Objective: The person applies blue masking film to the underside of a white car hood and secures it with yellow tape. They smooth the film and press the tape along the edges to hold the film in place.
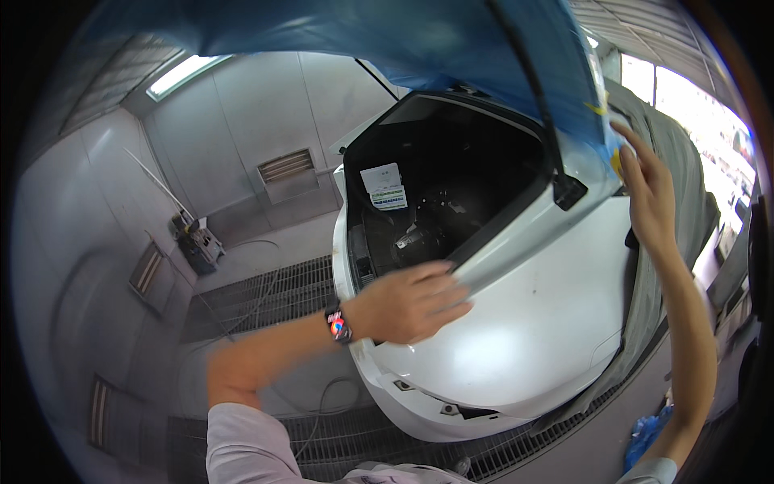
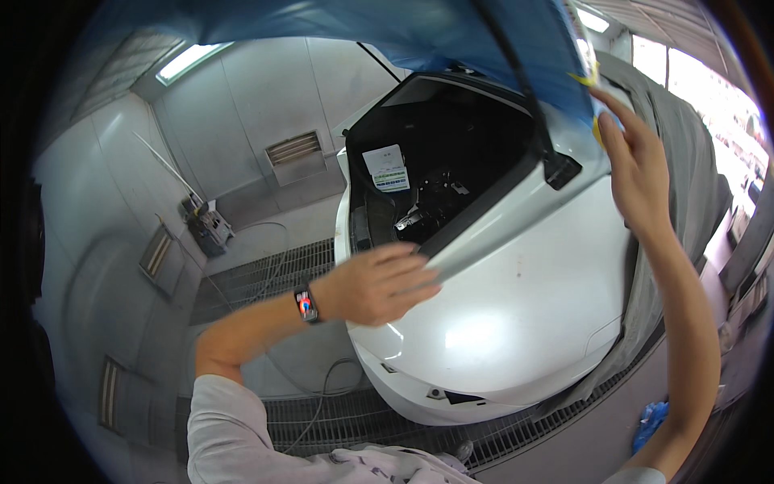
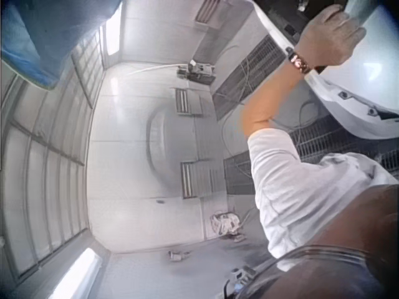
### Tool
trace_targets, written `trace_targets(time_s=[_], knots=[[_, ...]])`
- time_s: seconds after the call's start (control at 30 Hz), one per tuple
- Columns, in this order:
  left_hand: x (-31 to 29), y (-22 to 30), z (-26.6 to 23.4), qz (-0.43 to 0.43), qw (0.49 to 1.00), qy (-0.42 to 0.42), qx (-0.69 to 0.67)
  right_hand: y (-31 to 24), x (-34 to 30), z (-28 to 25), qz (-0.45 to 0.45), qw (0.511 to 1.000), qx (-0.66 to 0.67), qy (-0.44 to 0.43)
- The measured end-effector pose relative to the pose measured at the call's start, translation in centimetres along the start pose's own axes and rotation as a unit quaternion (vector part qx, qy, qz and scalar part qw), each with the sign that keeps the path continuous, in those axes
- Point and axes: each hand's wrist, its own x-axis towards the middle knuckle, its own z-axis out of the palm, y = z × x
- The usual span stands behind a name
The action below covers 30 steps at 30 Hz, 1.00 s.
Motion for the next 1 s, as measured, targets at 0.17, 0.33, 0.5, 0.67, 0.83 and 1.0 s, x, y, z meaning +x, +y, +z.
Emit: trace_targets(time_s=[0.17, 0.33, 0.5, 0.67, 0.83, 1.0], knots=[[-18.7, 8.9, 2.0, -0.278, 0.931, 0.033, -0.233, -15.3, -4.9, 7.2, -0.060, 0.980, 0.038, -0.184], [-36.5, 22.0, 3.8, -0.444, 0.834, 0.043, -0.324, -29.0, -12.4, 25.7, -0.245, 0.794, 0.003, -0.557], [-53.7, 38.1, 5.9, -0.818, 0.431, -0.115, -0.363, -36.0, -19.2, 44.7, -0.308, 0.498, -0.010, -0.810], [-70.3, 52.2, 6.7, -0.794, 0.298, -0.247, -0.469, -37.3, -19.0, 60.1, -0.287, 0.476, 0.023, -0.831], [-83.3, 51.3, 11.4, -0.823, 0.206, -0.341, -0.405, -35.2, -21.1, 76.5, -0.200, 0.480, 0.134, -0.843], [-95.1, 39.4, 16.3, -0.837, 0.255, -0.315, -0.367, -32.8, -20.1, 91.1, -0.087, 0.459, 0.171, -0.867]])
